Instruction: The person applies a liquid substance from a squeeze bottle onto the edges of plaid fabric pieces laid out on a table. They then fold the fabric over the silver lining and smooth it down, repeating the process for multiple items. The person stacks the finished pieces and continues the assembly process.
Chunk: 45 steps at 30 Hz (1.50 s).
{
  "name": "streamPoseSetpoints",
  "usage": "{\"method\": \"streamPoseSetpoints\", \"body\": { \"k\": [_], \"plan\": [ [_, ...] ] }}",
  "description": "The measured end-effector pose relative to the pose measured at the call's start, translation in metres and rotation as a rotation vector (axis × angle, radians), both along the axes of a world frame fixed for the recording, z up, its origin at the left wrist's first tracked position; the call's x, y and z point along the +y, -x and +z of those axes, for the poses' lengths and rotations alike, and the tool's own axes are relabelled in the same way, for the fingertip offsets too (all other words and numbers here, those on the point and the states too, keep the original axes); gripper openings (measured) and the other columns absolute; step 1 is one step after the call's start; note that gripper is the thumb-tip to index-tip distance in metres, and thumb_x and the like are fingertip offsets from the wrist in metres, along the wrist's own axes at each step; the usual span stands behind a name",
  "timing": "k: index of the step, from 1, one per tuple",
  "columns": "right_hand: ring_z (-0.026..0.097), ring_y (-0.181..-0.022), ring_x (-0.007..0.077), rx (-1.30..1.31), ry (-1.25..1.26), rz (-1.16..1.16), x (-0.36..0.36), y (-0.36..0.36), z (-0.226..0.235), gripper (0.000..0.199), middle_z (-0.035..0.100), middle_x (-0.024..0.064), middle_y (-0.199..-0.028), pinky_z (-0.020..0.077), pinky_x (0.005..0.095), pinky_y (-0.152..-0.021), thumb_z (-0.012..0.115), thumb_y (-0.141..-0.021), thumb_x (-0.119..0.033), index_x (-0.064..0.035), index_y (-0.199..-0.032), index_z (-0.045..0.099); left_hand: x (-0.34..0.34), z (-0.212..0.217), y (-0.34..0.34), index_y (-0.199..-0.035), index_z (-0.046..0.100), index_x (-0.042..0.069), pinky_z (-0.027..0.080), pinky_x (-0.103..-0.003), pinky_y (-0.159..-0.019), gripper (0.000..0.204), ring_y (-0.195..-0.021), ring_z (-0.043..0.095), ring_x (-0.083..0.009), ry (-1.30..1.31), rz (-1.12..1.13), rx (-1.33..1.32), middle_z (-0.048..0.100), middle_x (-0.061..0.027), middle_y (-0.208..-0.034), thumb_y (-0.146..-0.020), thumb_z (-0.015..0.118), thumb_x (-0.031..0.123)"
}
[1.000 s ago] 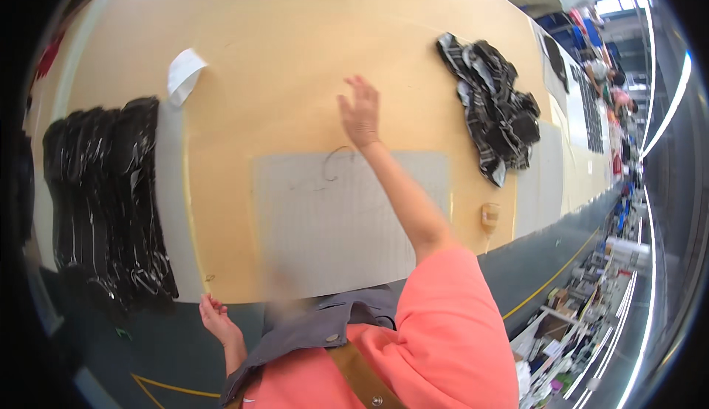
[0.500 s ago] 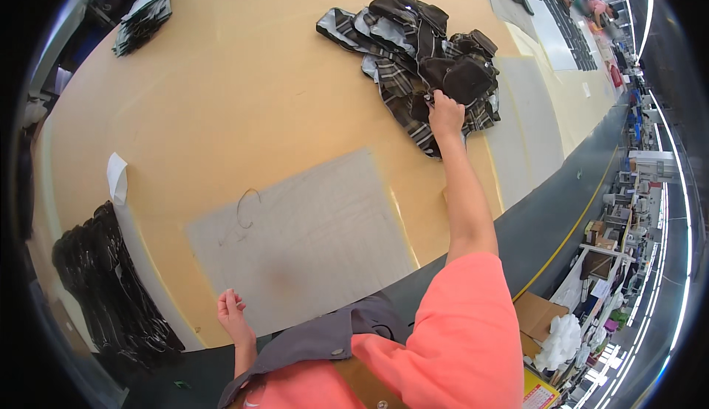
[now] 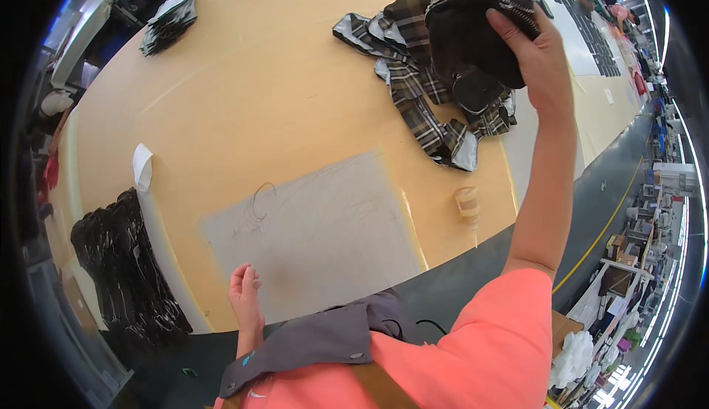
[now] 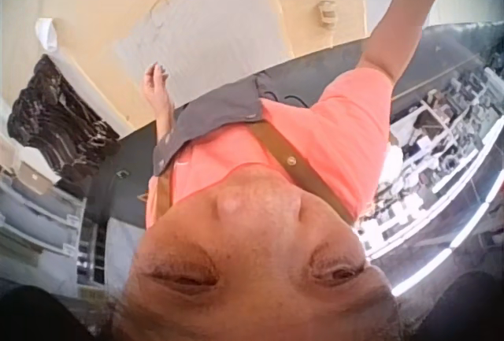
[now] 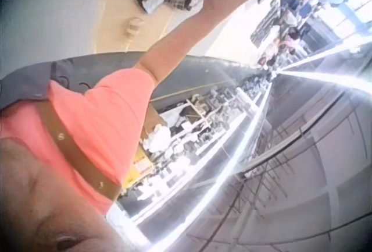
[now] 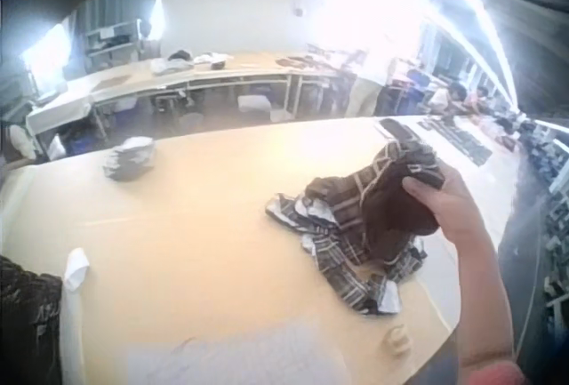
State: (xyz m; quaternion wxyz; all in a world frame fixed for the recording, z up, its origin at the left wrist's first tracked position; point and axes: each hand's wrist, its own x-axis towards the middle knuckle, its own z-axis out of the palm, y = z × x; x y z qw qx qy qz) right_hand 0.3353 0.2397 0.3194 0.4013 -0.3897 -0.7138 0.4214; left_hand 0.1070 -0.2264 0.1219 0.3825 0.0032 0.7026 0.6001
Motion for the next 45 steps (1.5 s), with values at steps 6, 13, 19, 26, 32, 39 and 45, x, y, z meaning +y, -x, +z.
{"method": "streamPoseSetpoints", "body": {
  "k": [6,13,19,26,32,39,45],
  "plan": [
    [0.061,-0.095,0.0123,-0.059,0.018,0.184,-0.078,0.037,0.042,0.033,0.065,0.0057,-0.108,0.0478,0.0251,-0.085,0.065,-0.090,-0.014,-0.0003,-0.119,0.059,0.029,0.164,0.023,-0.125,0.049,0.005,0.039,-0.039,-0.090,0.063,-0.099,0.052,-0.0236,-0.747,-0.374,0.114,0.062,-0.0071,-0.103,-0.089,0.055,0.057],
    [0.062,-0.091,0.0134,0.101,0.296,0.471,-0.187,0.073,0.006,0.040,0.066,0.0058,-0.103,0.0500,0.0262,-0.082,0.071,-0.083,-0.005,0.0008,-0.120,0.057,-0.038,0.279,0.053,-0.109,0.056,0.017,0.037,-0.032,-0.085,0.023,-0.090,0.058,-0.0189,-0.924,-0.429,-0.275,0.069,-0.0023,-0.085,-0.092,0.060,0.033],
    [0.060,-0.100,0.0162,0.153,0.649,0.453,-0.206,0.017,-0.101,0.050,0.061,0.0072,-0.114,0.0504,0.0293,-0.083,0.066,-0.084,-0.005,-0.0015,-0.131,0.048,-0.096,0.182,0.075,-0.116,0.052,0.012,0.042,-0.036,-0.082,0.035,-0.093,0.053,-0.0198,-0.729,-0.189,0.255,0.059,-0.0031,-0.100,-0.090,0.064,0.033],
    [0.057,-0.103,0.0158,-0.488,0.716,-0.158,-0.230,-0.064,-0.293,0.045,0.060,0.0049,-0.115,0.0479,0.0306,-0.086,0.059,-0.095,-0.033,-0.0038,-0.128,0.051,-0.132,-0.037,0.105,-0.128,0.049,0.002,0.042,-0.034,-0.095,0.052,-0.111,0.052,-0.0203,0.221,-0.148,0.300,0.055,-0.0109,-0.120,-0.086,0.070,0.025],
    [0.047,-0.119,0.0278,-0.544,0.051,-0.170,-0.316,-0.013,-0.268,0.064,0.051,0.0151,-0.127,0.0368,0.0394,-0.101,0.070,-0.084,-0.039,-0.0002,-0.129,0.047,-0.142,-0.119,0.105,-0.128,0.050,0.004,0.045,-0.034,-0.092,0.069,-0.110,0.055,-0.0229,0.397,-0.067,0.311,0.054,-0.0129,-0.125,-0.074,0.081,0.033],
    [0.058,-0.102,0.0314,-0.681,-0.019,-0.110,-0.345,0.004,-0.302,0.050,0.063,0.0105,-0.108,0.0457,0.0362,-0.090,0.069,-0.085,-0.017,-0.0126,-0.130,0.050,-0.132,-0.156,0.106,-0.109,0.063,0.003,0.050,-0.028,-0.076,0.041,-0.079,0.064,-0.0145,0.354,-0.206,0.361,0.069,-0.0062,-0.089,-0.075,0.079,0.022],
    [0.063,-0.084,0.0149,-0.013,0.775,-0.150,-0.300,-0.048,-0.283,0.036,0.067,0.0022,-0.096,0.0477,0.0287,-0.080,0.069,-0.086,-0.013,-0.0027,-0.119,0.057,-0.179,-0.128,0.129,-0.106,0.063,0.002,0.048,-0.022,-0.076,0.023,-0.080,0.060,-0.0087,0.226,-0.169,0.163,0.066,-0.0015,-0.090,-0.083,0.069,0.002]
  ]
}}
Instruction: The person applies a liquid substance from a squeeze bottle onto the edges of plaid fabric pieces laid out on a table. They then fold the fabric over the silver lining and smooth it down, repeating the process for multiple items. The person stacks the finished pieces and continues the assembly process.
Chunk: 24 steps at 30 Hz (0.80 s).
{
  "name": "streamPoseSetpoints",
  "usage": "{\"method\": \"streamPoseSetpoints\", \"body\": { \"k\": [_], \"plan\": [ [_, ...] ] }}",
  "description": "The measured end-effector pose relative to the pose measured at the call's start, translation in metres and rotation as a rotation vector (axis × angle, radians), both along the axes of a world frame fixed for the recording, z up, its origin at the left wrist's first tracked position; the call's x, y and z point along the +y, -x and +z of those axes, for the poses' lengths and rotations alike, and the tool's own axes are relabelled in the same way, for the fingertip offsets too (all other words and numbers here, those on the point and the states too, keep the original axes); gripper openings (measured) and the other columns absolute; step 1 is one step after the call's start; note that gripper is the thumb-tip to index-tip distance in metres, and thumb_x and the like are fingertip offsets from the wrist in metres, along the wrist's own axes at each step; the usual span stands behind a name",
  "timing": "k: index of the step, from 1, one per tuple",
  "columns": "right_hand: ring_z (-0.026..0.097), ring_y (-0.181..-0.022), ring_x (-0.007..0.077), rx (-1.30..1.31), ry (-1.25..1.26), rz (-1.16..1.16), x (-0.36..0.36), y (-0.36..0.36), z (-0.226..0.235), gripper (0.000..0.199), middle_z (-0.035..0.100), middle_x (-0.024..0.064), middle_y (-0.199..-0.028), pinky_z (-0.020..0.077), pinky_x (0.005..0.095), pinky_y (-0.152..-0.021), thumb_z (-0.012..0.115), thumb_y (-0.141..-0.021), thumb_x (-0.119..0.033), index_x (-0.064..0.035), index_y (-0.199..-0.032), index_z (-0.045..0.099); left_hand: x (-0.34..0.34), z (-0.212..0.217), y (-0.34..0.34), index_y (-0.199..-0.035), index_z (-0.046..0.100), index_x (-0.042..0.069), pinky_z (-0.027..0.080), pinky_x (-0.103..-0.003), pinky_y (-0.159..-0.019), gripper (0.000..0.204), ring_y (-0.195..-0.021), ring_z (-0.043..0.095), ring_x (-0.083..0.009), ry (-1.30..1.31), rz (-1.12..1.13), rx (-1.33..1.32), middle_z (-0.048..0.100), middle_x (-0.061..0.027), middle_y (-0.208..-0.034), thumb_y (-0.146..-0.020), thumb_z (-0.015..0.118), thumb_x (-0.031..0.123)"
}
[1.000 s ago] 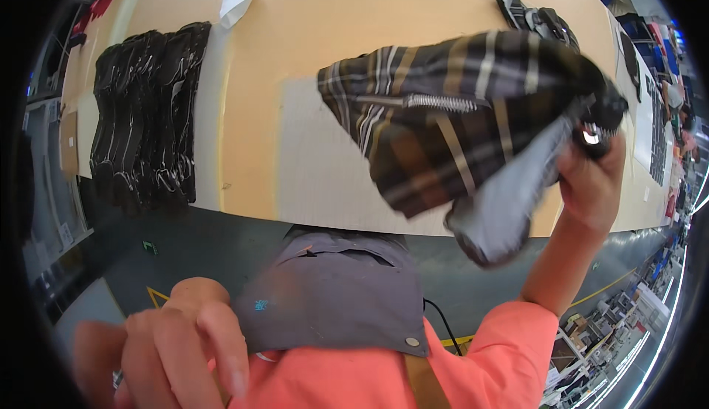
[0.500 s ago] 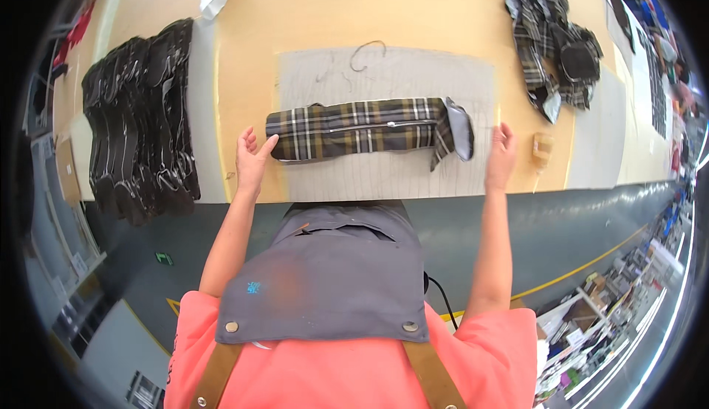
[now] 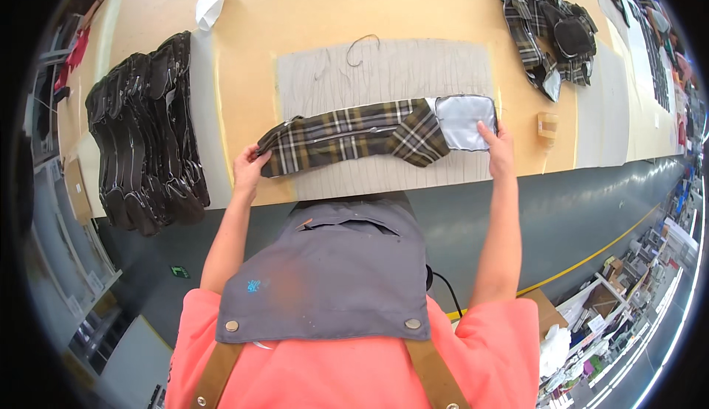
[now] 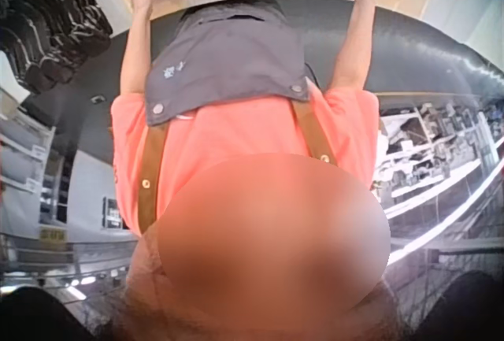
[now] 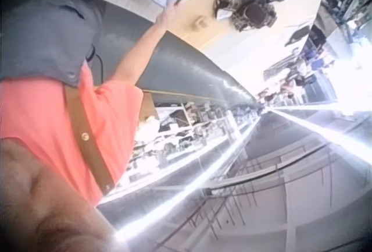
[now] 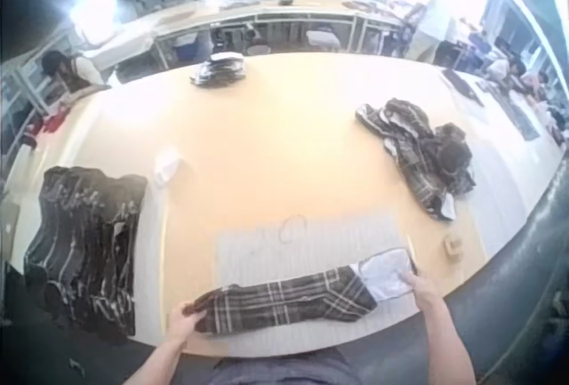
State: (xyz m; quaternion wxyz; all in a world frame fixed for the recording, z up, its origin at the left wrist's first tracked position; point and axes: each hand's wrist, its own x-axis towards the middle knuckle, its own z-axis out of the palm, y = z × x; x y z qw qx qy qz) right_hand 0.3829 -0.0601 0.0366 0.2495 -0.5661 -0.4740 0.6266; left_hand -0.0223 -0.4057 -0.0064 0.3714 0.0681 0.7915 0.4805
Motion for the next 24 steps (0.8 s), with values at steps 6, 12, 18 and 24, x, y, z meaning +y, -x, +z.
{"method": "streamPoseSetpoints", "body": {
  "k": [6,12,18,24],
  "plan": [
    [0.058,-0.100,0.0190,-0.546,-0.535,-0.180,-0.002,-0.041,-0.057,0.039,0.060,0.0096,-0.114,0.0452,0.0330,-0.089,0.064,-0.091,-0.017,0.0000,-0.124,0.052,-0.005,-0.005,-0.023,-0.114,0.059,0.003,0.050,-0.027,-0.078,0.035,-0.085,0.062,-0.0140,-0.150,0.014,0.094,0.065,-0.0069,-0.097,-0.080,0.068,0.000],
    [0.048,-0.116,0.0329,-0.523,-0.887,0.580,-0.127,0.037,0.008,0.059,0.052,0.0138,-0.125,0.0355,0.0436,-0.099,0.074,-0.079,-0.033,-0.0067,-0.126,0.049,-0.010,0.018,-0.044,-0.119,0.058,0.013,0.050,-0.034,-0.079,0.050,-0.085,0.057,-0.0252,0.131,-0.130,0.729,0.053,-0.0100,-0.098,-0.072,0.072,0.003],
    [0.050,-0.113,0.0280,-0.717,-1.045,0.727,-0.144,0.034,-0.039,0.033,0.056,0.0088,-0.121,0.0361,0.0388,-0.095,0.068,-0.083,-0.020,-0.0100,-0.112,0.057,-0.015,0.028,-0.043,-0.118,0.059,0.016,0.047,-0.038,-0.083,0.047,-0.095,0.054,-0.0305,0.066,-0.168,0.781,0.049,-0.0112,-0.102,-0.074,0.067,0.000],
    [0.059,-0.096,0.0294,-0.351,-0.717,0.583,-0.120,0.037,-0.005,0.011,0.063,0.0143,-0.105,0.0457,0.0351,-0.086,0.058,-0.090,-0.003,-0.0003,-0.101,0.058,-0.008,0.012,-0.033,-0.096,0.071,0.012,0.050,-0.034,-0.073,0.015,-0.080,0.061,-0.0236,0.097,-0.155,0.738,0.061,-0.0077,-0.090,-0.081,0.072,0.015]
  ]
}}
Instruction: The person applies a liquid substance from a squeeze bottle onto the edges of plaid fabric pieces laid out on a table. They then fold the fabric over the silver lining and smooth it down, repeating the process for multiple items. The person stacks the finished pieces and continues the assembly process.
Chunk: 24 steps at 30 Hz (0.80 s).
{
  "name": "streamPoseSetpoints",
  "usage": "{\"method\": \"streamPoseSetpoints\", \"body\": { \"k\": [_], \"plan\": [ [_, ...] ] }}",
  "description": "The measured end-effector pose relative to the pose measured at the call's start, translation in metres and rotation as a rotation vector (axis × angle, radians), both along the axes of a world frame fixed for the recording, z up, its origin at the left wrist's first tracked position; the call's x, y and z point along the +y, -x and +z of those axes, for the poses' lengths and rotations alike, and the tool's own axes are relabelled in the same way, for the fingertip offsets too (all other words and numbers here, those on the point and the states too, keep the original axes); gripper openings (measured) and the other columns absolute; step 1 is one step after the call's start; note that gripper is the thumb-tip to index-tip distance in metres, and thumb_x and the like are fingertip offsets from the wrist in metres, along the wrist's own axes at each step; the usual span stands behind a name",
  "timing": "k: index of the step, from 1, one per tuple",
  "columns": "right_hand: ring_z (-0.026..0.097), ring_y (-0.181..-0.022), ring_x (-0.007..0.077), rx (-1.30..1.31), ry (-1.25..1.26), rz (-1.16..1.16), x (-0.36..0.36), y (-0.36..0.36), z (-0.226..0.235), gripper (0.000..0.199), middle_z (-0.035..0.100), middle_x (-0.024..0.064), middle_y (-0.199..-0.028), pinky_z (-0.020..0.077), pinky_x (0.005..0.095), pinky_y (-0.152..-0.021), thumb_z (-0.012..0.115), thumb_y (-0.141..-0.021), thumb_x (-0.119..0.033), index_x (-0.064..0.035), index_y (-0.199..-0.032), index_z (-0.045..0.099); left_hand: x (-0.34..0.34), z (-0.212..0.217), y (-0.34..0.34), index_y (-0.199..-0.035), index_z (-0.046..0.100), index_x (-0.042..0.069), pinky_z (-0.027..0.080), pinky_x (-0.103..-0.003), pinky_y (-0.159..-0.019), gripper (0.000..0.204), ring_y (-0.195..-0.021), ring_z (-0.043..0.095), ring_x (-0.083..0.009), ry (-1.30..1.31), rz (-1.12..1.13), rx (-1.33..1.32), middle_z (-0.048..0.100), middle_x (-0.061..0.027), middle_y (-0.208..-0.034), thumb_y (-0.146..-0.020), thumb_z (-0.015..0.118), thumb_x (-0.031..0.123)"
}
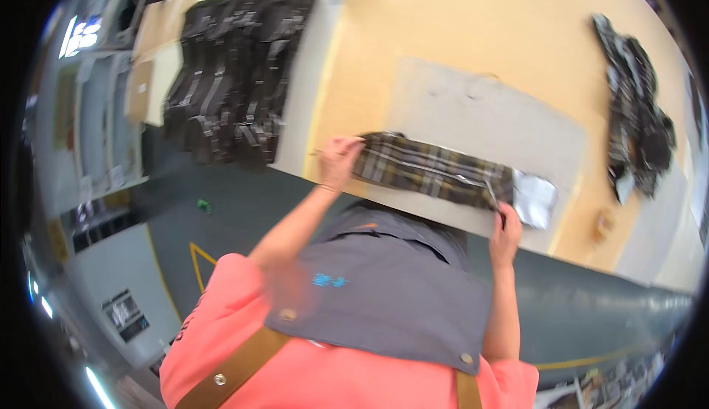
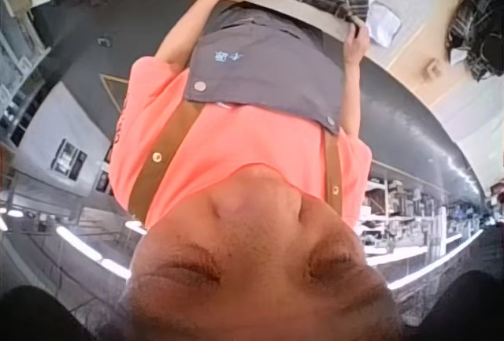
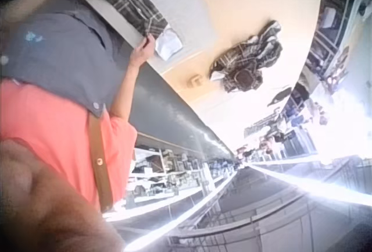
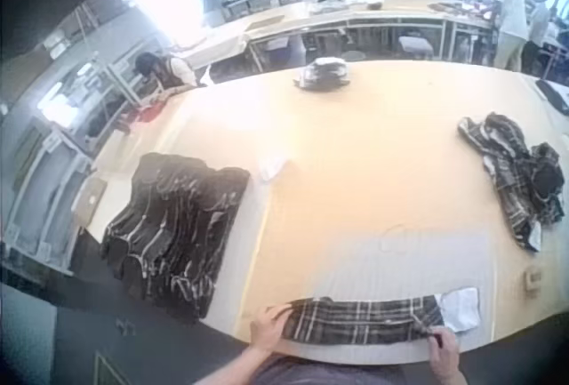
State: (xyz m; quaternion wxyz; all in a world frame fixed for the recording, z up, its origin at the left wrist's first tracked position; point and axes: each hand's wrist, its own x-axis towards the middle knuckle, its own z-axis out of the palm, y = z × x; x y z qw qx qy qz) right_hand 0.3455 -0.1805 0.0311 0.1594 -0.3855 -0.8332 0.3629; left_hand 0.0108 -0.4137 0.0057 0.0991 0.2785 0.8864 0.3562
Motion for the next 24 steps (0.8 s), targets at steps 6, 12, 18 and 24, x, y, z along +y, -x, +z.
{"method": "streamPoseSetpoints", "body": {
  "k": [6,12,18,24],
  "plan": [
    [0.051,-0.094,0.0095,0.529,0.696,-0.798,0.077,-0.051,-0.009,0.021,0.058,0.0004,-0.100,0.0392,0.0244,-0.085,0.055,-0.096,-0.017,-0.0015,-0.110,0.057,0.008,0.022,-0.004,-0.097,0.068,0.000,0.047,-0.027,-0.082,0.020,-0.088,0.059,-0.0144,-0.055,0.108,-0.023,0.063,-0.0040,-0.097,-0.087,0.069,0.018],
    [0.054,-0.095,0.0091,0.519,1.022,-0.952,0.099,-0.049,0.004,0.025,0.062,0.0024,-0.106,0.0416,0.0245,-0.084,0.061,-0.093,-0.020,-0.0027,-0.110,0.059,0.011,0.017,-0.011,-0.098,0.064,0.003,0.047,-0.022,-0.075,0.017,-0.079,0.059,-0.0066,-0.083,0.303,-0.555,0.067,-0.0006,-0.088,-0.088,0.069,0.015],
    [0.054,-0.089,0.0078,0.336,0.704,-0.700,0.091,-0.058,-0.014,0.023,0.063,0.0022,-0.097,0.0422,0.0228,-0.080,0.063,-0.093,-0.018,-0.0006,-0.107,0.059,0.009,0.017,-0.010,-0.096,0.065,0.000,0.046,-0.021,-0.069,0.016,-0.075,0.058,-0.0054,-0.209,0.348,-0.530,0.067,-0.0005,-0.085,-0.087,0.070,0.013],
    [0.053,-0.072,0.0101,0.059,0.335,-0.312,0.047,0.006,0.052,0.018,0.061,0.0065,-0.080,0.0460,0.0273,-0.066,0.063,-0.091,-0.018,-0.0011,-0.099,0.061,0.059,0.061,-0.054,-0.099,0.065,-0.002,0.044,-0.020,-0.063,0.020,-0.072,0.054,-0.0035,-0.224,0.162,-0.492,0.063,0.0023,-0.081,-0.090,0.067,0.016]
  ]
}}
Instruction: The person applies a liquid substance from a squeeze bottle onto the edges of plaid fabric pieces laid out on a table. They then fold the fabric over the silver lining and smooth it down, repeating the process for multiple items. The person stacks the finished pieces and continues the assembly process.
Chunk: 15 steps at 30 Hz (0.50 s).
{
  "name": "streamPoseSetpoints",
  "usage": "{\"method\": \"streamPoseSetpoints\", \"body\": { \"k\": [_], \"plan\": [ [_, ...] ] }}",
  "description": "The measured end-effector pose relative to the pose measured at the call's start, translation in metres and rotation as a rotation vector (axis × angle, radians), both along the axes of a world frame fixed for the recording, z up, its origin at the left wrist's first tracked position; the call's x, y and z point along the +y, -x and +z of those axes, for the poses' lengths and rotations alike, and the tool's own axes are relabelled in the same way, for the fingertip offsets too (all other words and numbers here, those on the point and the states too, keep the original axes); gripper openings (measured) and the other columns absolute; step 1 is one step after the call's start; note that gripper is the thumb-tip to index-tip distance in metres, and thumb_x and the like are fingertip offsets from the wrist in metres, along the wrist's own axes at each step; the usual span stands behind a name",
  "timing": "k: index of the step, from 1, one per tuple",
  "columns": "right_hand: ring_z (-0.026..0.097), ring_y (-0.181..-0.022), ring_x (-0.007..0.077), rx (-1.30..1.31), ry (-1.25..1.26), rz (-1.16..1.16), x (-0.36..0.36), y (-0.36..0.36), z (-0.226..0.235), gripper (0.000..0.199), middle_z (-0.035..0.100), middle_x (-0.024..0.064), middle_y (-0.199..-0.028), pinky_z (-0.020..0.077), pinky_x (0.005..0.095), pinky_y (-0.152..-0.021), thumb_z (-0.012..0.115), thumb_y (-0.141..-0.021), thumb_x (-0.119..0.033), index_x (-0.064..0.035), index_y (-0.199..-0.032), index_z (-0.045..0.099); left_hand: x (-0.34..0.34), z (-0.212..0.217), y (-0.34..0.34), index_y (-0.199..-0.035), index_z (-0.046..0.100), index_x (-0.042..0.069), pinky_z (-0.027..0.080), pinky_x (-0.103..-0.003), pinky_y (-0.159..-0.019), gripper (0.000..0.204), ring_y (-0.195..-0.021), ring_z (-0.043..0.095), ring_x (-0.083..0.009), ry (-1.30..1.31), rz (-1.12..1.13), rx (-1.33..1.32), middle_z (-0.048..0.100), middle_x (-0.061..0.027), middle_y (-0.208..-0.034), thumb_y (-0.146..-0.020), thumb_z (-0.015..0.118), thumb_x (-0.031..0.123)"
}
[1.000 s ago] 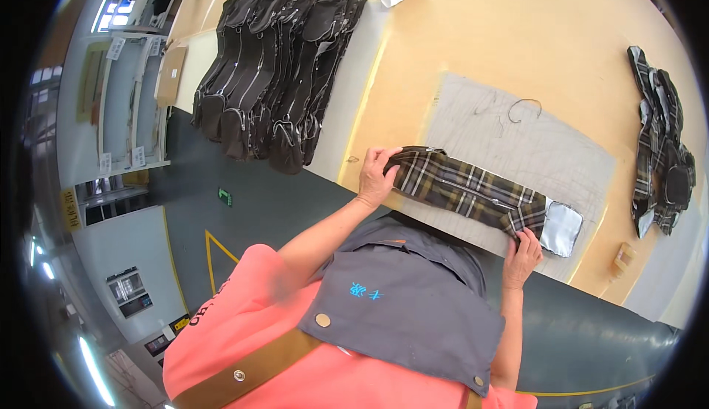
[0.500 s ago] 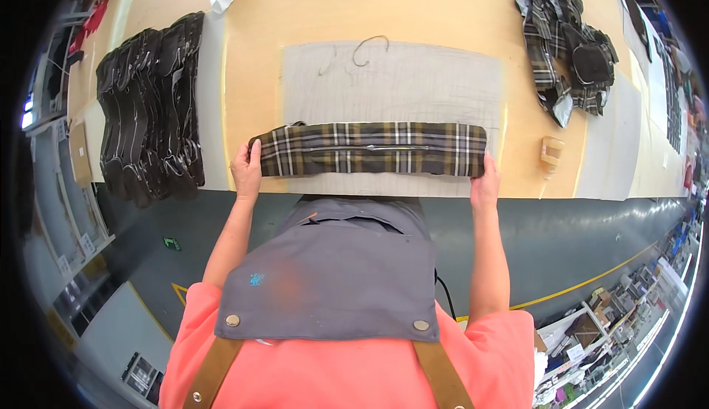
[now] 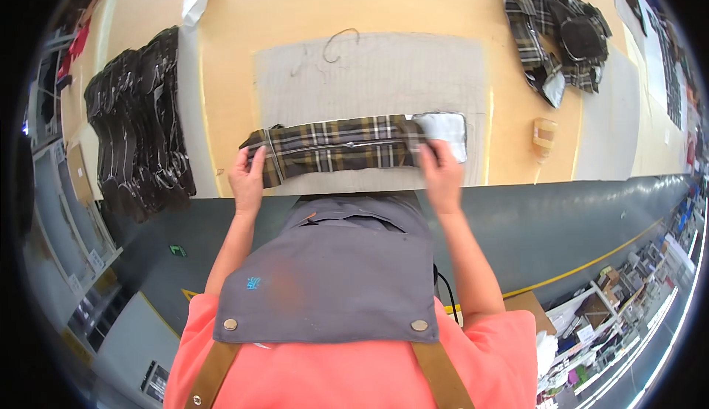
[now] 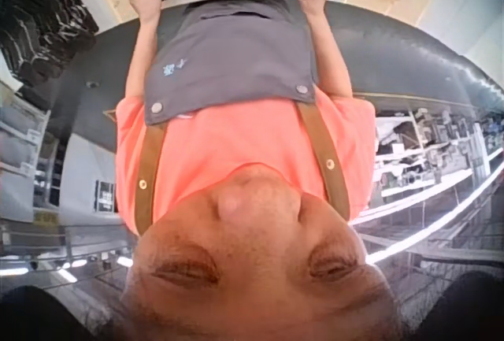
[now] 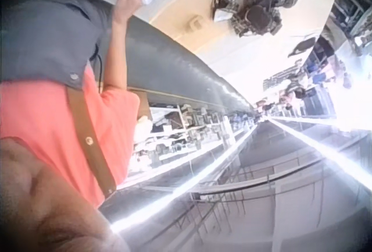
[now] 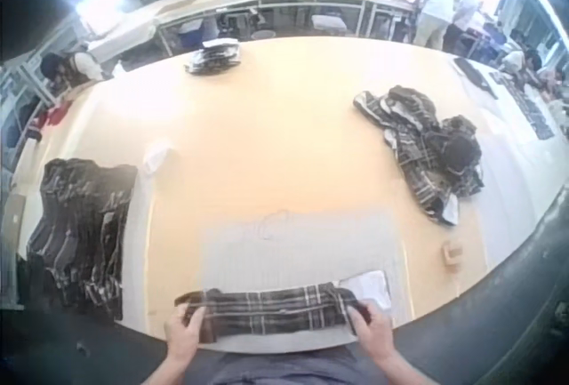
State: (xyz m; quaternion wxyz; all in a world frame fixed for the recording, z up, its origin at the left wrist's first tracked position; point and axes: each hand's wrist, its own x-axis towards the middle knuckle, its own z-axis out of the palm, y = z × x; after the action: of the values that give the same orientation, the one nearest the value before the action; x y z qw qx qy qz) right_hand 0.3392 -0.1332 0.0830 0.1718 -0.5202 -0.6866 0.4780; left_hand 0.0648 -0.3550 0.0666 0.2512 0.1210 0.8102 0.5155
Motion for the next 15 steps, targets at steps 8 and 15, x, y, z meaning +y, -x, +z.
{"method": "streamPoseSetpoints", "body": {
  "k": [8,15],
  "plan": [
    [0.065,-0.077,0.0299,0.119,-0.230,0.344,-0.037,0.061,-0.058,0.022,0.067,0.0101,-0.086,0.0505,0.0377,-0.064,0.067,-0.086,-0.018,-0.0061,-0.103,0.060,0.072,-0.060,-0.059,-0.111,0.065,0.000,0.050,-0.023,-0.070,0.034,-0.078,0.063,-0.0082,0.172,-0.399,-0.068,0.069,-0.0060,-0.087,-0.085,0.072,0.020],
    [0.056,-0.099,0.0325,-0.059,-0.450,0.368,0.013,0.007,-0.072,0.028,0.059,0.0119,-0.109,0.0453,0.0428,-0.086,0.069,-0.079,-0.014,-0.0062,-0.105,0.061,0.068,-0.057,-0.054,-0.115,0.063,0.002,0.051,-0.026,-0.074,0.042,-0.081,0.065,-0.0125,0.137,-0.397,-0.216,0.069,-0.0078,-0.090,-0.083,0.074,0.026]
  ]
}}
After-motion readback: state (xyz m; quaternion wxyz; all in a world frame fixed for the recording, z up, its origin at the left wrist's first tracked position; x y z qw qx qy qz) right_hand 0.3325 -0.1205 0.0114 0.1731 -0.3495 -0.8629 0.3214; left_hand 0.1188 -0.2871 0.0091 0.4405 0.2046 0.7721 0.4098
